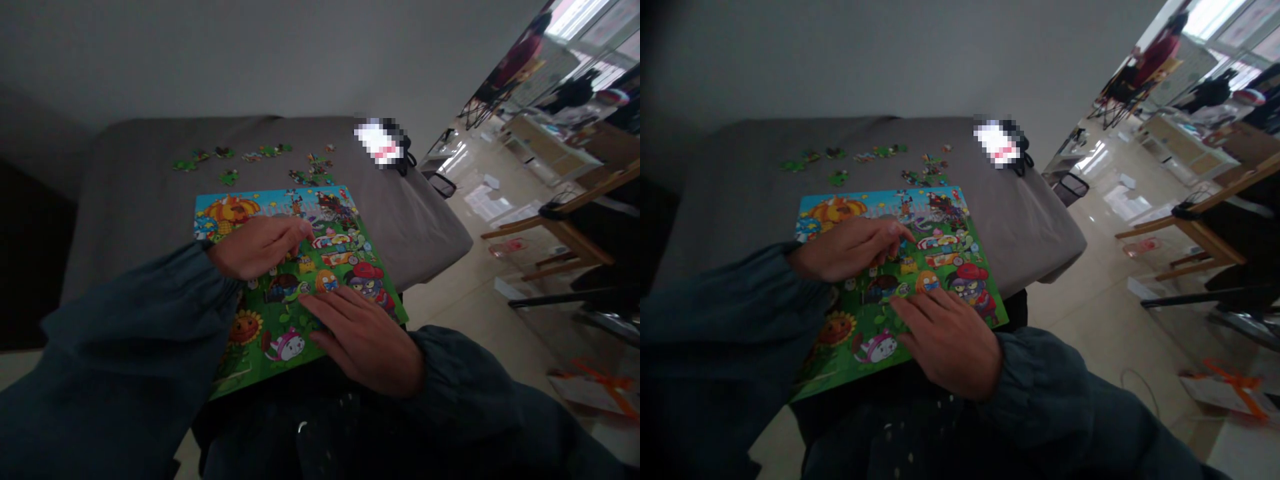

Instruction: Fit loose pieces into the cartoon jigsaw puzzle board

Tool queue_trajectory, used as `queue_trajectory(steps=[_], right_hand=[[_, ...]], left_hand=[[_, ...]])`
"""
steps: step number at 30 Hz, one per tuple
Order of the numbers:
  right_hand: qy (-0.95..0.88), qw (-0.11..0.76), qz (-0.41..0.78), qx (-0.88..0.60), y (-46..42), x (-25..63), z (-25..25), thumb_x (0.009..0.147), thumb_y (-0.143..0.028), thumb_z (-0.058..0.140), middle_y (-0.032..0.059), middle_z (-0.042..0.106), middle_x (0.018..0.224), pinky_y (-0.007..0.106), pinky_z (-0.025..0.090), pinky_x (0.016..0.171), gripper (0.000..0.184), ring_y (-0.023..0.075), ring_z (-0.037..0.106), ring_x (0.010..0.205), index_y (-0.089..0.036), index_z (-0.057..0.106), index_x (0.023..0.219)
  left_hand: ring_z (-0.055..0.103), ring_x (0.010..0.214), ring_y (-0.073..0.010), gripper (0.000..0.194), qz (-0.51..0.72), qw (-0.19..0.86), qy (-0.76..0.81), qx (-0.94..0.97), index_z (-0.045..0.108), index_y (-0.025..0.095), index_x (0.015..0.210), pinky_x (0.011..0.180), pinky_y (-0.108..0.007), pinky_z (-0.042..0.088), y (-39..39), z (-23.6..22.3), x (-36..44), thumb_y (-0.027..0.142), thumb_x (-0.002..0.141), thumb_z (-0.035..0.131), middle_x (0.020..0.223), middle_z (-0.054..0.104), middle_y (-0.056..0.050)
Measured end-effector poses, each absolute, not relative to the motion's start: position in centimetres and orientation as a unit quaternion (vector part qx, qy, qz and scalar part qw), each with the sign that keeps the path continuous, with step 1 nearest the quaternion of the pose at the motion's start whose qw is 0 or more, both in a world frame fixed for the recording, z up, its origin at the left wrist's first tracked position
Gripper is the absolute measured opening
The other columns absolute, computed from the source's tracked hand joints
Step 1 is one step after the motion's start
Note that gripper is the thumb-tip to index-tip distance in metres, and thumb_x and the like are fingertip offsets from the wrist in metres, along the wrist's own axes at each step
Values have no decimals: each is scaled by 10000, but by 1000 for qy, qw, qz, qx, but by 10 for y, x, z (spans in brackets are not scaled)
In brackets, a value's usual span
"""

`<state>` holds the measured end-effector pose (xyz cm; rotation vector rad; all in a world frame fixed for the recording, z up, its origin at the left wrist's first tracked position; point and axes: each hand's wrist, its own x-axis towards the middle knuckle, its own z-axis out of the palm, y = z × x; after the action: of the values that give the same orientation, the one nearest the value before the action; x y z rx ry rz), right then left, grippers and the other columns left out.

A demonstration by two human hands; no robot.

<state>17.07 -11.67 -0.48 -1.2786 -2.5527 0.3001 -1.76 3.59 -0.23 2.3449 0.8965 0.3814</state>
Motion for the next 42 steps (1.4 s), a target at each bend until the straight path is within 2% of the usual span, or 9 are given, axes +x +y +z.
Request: queue_trajectory(steps=[2, 5, 7, 10, 13, 18, 26, 35, 42], right_hand=[[-886, 102, 110, -439, -105, 169, 2, 956, -299, 611, 121, 663, 1209, 472, 550, 933, 378, 274, 581, 1095, -112, 605, 1285], [-900, 67, 128, -412, -92, 171, 5, 913, -300, 679, 103, 666, 1183, 461, 558, 942, 324, 273, 596, 1101, -132, 668, 1189], [-908, 70, 134, -392, -90, 177, 3, 915, -287, 676, 95, 669, 1210, 436, 556, 981, 307, 261, 608, 1132, -130, 677, 1180], [-918, 96, 123, -365, -98, 191, -7, 944, -275, 632, 101, 623, 1354, 414, 506, 1090, 367, 251, 570, 1269, -124, 635, 1279], [-923, 142, 91, -346, -109, 201, -20, 971, -262, 585, 123, 570, 1436, 437, 443, 1160, 367, 264, 477, 1391, -124, 627, 1308], [-920, 210, 56, -326, -116, 203, -35, 954, -207, 600, 90, 673, 1302, 467, 441, 1166, 260, 265, 484, 1391, -158, 703, 1188], [-917, 223, 75, -321, -112, 207, -38, 946, -187, 590, 76, 683, 1299, 466, 435, 1169, 267, 241, 517, 1364, -162, 704, 1186], [-922, 220, 64, -313, -109, 209, -38, 959, -193, 567, 68, 669, 1331, 442, 408, 1186, 272, 229, 507, 1375, -155, 694, 1197], [-928, 201, 41, -312, -113, 209, -38, 946, -201, 596, 84, 645, 1364, 463, 422, 1171, 293, 250, 494, 1386, -145, 673, 1223]], left_hand=[[563, 644, -145, 522, 115, 297, 326, 890, 677, 179, 1016, 605, -252, 388, 36, 1, -20, 547, 1002, 308, 712, 627, -5], [571, 642, -125, 340, 1, 342, 269, 900, 680, 207, 1038, 590, -228, 378, 34, 6, -25, 505, 889, 612, 735, 633, 31], [589, 697, -123, 338, -60, 357, 217, 907, 686, 222, 1021, 615, -217, 391, 29, 8, -28, 429, 771, 777, 797, 646, 39], [601, 821, -143, 372, -74, 318, 169, 930, 693, 237, 988, 693, -220, 402, 19, 9, -28, 328, 676, 875, 881, 661, 34], [603, 889, -155, 326, -53, 277, 146, 948, 701, 245, 954, 753, -231, 403, 12, 9, -24, 271, 683, 880, 907, 673, 35], [631, 862, -151, 293, -24, 284, 110, 952, 730, 242, 888, 746, -236, 414, 16, 2, -19, 280, 653, 901, 892, 696, 33], [659, 953, -162, 146, 24, 229, 35, 972, 740, 261, 1006, 866, -260, 461, 21, -3, -28, 319, 873, 721, 1039, 731, -12], [670, 978, -187, 331, 149, 24, -79, 985, 673, 236, 1202, 905, -335, 498, 17, -21, -53, 213, 1030, 391, 1198, 723, -57], [673, 1076, -190, 423, 137, 76, -3, 988, 571, 327, 1371, 1039, -368, 487, 1, -21, -62, 164, 1002, 445, 1267, 703, -5]])
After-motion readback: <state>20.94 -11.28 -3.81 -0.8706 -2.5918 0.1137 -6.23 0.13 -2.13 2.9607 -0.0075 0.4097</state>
